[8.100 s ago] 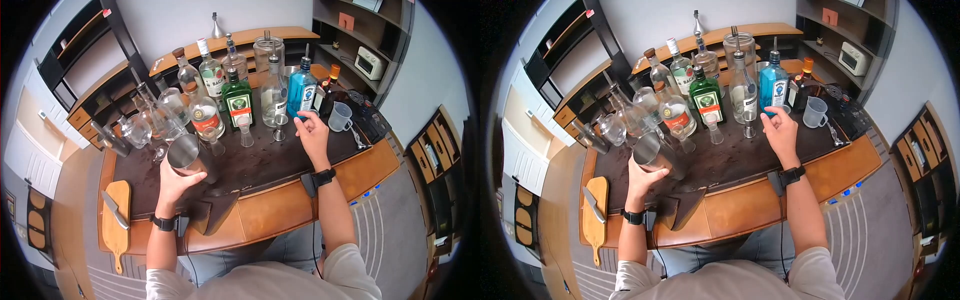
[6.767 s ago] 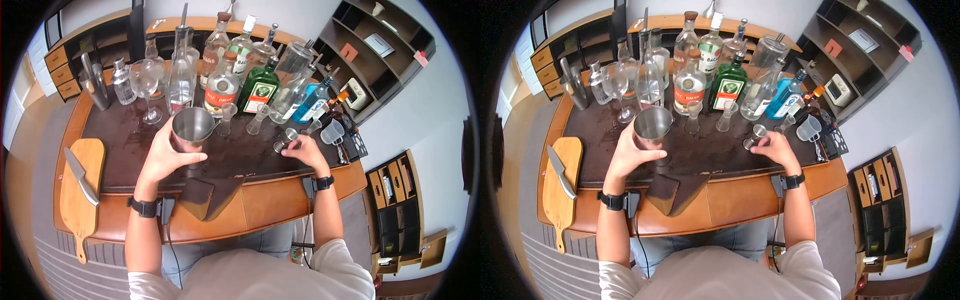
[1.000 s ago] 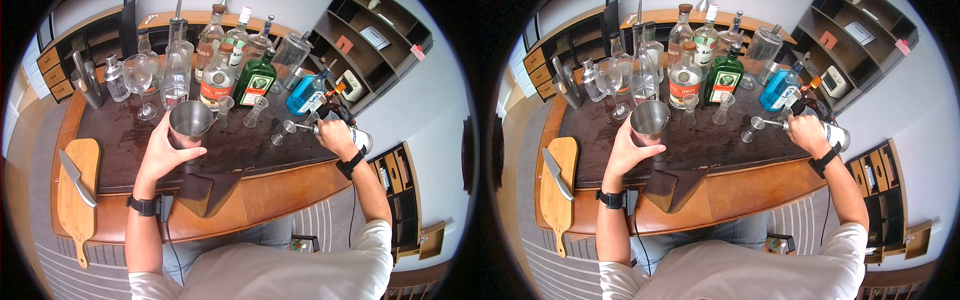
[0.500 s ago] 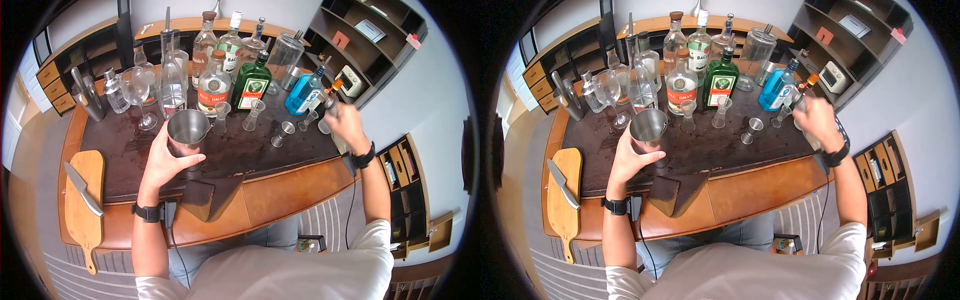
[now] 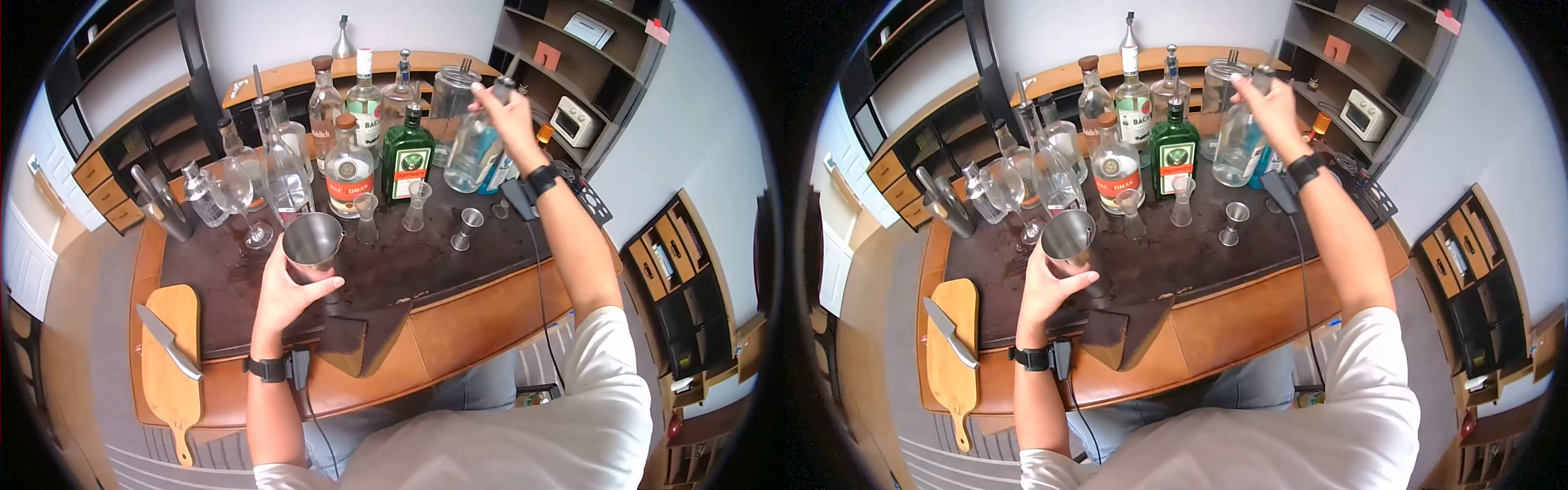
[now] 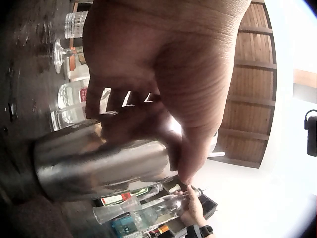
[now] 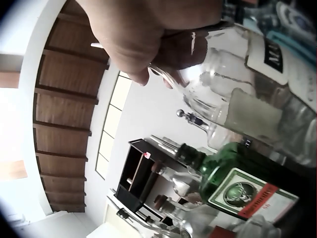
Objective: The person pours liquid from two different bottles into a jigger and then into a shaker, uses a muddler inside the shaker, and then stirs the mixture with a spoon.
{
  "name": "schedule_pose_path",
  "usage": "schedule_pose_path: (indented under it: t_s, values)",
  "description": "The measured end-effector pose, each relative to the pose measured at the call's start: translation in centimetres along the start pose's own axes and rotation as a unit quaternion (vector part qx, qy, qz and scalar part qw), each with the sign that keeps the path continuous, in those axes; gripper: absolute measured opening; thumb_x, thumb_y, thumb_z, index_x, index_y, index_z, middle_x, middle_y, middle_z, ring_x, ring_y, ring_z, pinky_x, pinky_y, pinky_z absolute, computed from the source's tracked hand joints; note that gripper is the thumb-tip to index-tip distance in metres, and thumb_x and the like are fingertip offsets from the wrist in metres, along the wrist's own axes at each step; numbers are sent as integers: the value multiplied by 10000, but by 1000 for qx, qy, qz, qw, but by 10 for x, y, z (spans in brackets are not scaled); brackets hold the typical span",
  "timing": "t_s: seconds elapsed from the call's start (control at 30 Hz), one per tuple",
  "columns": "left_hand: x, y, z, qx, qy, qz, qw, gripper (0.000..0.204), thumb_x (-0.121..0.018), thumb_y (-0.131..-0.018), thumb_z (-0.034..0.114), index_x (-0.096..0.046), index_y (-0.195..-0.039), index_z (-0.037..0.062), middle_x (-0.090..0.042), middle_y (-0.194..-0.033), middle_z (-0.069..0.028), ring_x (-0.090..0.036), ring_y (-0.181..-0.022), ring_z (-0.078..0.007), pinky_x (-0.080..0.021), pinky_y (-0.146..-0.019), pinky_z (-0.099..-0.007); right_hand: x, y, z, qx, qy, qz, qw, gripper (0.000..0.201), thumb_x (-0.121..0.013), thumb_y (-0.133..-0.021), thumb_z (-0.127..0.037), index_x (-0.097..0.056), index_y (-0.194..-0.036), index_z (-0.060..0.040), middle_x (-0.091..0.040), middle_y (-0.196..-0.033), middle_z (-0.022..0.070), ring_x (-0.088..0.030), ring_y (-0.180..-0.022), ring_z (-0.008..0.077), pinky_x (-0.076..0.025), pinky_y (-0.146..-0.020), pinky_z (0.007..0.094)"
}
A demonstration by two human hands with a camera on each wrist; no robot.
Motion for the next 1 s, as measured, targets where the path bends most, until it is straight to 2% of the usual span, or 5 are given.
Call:
schedule_pose_path:
  t_s: [0.6, 0.8, 0.83, 0.93, 1.0]
  values:
    - [-1, 2, 2, 7, 13, -3, 1000, 802, -979, -714, 58, -569, -1403, 36, -688, -1214, -44, -657, -1023, -125, -558, -921, -309, -41, -7, 81, -10, 11, 34, 999, 392, -841, -942, -431, -759, -872, -54, -745, -755, 0, -674, -699, 73, -532, -653, 273]
    - [-1, 1, 1, 18, 21, -12, 1000, 835, -975, -710, 18, -546, -1426, 36, -688, -1217, -51, -675, -981, -116, -597, -868, -289, -27, -5, 79, 9, 146, -41, 988, 462, -858, -924, -405, -732, -1107, 1, -782, -1026, 101, -730, -912, 153, -582, -825, 326]
    - [-1, 0, -1, 14, 14, -16, 1000, 853, -976, -707, 15, -533, -1436, 32, -687, -1222, -59, -681, -981, -120, -603, -868, -293, -22, 5, 82, -19, 98, -50, 994, 526, -855, -921, -329, -669, -1278, 9, -764, -1168, 138, -737, -1027, 181, -590, -908, 354]
    - [-1, 2, 1, 17, 29, 3, 999, 915, -978, -698, 6, -485, -1468, 25, -680, -1241, -85, -696, -975, -137, -613, -867, -303, 13, 55, 84, 128, 194, 14, 973, 500, -819, -917, -166, -631, -1351, -2, -748, -1248, 124, -744, -1066, 199, -595, -926, 355]
    - [-2, 2, 0, 18, 37, 19, 999, 951, -979, -692, -1, -454, -1485, 21, -674, -1254, -100, -705, -976, -149, -617, -868, -308, 34, 102, 82, 46, 152, -60, 985, 520, -757, -897, -26, -601, -1394, -11, -728, -1284, 94, -742, -1016, 179, -601, -894, 338]
Point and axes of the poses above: each hand's wrist, its own y-axis away from the middle knuckle, its own x-axis out of the back of the hand, z = x × y, the point moved 4 cm from there along -y, towards the middle knuckle
